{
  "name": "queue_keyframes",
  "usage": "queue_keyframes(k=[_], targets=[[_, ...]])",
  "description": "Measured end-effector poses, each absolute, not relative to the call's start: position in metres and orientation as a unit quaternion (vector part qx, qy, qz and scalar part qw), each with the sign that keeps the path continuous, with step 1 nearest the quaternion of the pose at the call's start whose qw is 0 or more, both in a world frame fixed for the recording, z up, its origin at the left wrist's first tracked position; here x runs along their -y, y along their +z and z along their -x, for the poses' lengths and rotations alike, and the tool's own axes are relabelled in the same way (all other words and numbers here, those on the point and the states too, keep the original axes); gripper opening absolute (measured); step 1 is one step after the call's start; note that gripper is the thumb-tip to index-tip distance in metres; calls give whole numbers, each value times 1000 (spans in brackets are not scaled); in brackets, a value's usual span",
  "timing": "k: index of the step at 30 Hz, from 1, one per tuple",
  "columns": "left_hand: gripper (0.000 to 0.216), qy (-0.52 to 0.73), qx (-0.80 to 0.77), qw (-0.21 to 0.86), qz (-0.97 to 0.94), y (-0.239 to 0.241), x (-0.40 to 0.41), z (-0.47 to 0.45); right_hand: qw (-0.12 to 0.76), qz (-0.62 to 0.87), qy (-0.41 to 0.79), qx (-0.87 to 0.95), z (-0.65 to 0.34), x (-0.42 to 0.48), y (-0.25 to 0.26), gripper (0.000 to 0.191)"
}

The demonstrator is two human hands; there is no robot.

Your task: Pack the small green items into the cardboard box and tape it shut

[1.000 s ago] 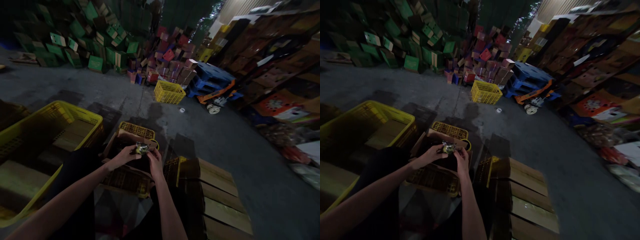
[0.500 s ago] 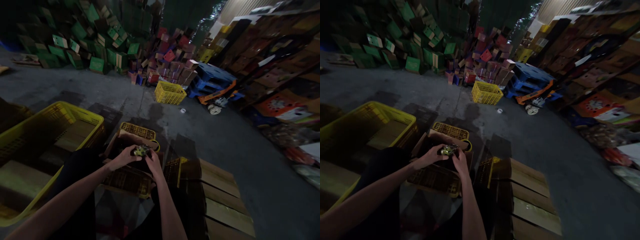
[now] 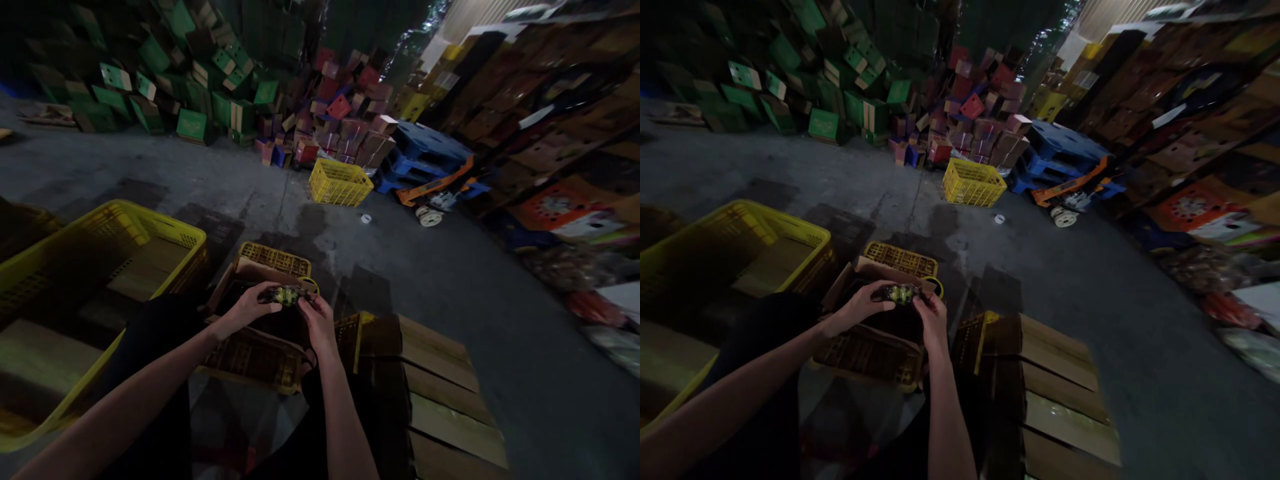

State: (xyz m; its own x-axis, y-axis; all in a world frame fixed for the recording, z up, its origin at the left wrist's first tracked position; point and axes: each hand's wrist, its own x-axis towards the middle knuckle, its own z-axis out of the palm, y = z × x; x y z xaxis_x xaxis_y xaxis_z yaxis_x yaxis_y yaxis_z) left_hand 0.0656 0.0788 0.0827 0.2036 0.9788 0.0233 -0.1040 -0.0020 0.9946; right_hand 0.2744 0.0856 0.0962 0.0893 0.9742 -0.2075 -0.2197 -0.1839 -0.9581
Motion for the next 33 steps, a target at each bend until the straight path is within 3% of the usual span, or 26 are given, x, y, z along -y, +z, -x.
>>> queue_keyframes(k=[8,14,19,22,28,31,33], targets=[[45,496,-427,529,-541,81,-82,-66,525,502,609,319,-270,-82,99,25],[41,507,-412,513,-557,80,-81,-64,488,473,642,357,-269,-81,98,38],[41,496,-402,526,-562,82,-80,-65,479,459,655,362,-269,-80,96,38],[53,512,-400,545,-529,79,-81,-66,496,464,637,364,-269,-81,93,39],[104,460,-426,658,-418,77,-77,-65,514,494,553,431,-273,-85,89,40],[108,447,-384,705,-395,83,-72,-65,511,487,530,470,-274,-86,90,36],[100,462,-363,718,-373,85,-70,-66,503,481,523,492,-273,-85,94,33]])
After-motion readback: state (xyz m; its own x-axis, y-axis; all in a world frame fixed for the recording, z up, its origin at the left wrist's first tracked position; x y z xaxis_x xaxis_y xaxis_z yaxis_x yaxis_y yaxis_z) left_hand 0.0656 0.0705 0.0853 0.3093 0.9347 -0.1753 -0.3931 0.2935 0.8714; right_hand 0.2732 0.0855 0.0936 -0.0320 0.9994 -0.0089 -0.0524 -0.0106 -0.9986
